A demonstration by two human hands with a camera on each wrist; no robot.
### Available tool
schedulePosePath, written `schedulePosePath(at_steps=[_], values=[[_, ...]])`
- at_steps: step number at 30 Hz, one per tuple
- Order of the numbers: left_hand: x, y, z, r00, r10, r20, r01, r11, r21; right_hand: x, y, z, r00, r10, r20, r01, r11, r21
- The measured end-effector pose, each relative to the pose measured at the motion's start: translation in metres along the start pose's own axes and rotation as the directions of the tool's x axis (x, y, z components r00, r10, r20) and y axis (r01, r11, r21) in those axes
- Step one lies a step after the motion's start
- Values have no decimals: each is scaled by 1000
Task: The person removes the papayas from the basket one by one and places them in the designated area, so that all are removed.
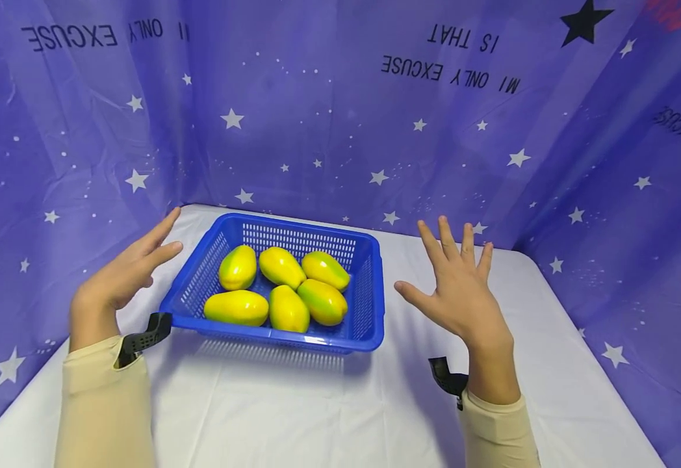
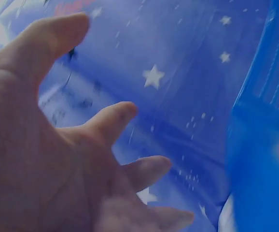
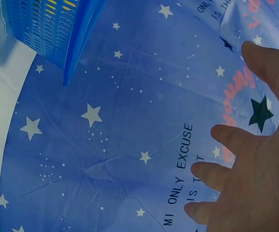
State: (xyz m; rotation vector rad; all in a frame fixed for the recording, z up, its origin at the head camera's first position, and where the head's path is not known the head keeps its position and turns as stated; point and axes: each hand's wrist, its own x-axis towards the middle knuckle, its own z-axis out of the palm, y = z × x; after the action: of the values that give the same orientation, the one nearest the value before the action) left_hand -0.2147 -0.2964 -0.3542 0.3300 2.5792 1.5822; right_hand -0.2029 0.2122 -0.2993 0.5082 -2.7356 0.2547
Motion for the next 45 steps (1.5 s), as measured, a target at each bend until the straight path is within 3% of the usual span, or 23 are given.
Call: schedulePosePath(at_steps=[3,7,12,18,23,25,26,29,36,39,43,45], values=[[1,-11,-5,999,-40,22,41,994,-97,-1,1,-3,1000,0,-3,0,1000,-4],[6,-26,-6,997,-58,47,68,970,-233,-2,1,-6,1000,2,2,-2,1000,-6],[23,-42,7,994,-30,101,67,923,-380,-3,-1,-8,1000,6,2,-6,1000,3],[36,-56,23,993,-9,120,70,853,-517,-3,-4,-10,1000,-3,1,3,1000,5],[36,-62,27,980,48,193,93,747,-658,-2,-3,-13,1000,-15,-13,16,999,36],[36,-64,27,970,81,228,110,692,-714,-1,-2,-14,1000,-22,-20,23,998,63],[36,-65,27,967,92,238,114,677,-727,0,-1,-14,999,-26,-24,28,996,79],[36,-64,25,967,77,242,128,677,-725,5,1,-14,999,-40,-34,44,989,144],[33,-59,20,977,-29,213,170,713,-680,24,-9,-10,993,-117,9,109,946,304],[32,-60,20,975,-15,222,169,700,-694,39,-20,-14,984,-175,20,157,927,341],[33,-63,22,967,27,253,173,660,-731,58,-38,-21,967,-251,37,223,909,353],[34,-63,24,965,30,261,179,653,-736,67,-47,-22,958,-281,63,241,902,358]])
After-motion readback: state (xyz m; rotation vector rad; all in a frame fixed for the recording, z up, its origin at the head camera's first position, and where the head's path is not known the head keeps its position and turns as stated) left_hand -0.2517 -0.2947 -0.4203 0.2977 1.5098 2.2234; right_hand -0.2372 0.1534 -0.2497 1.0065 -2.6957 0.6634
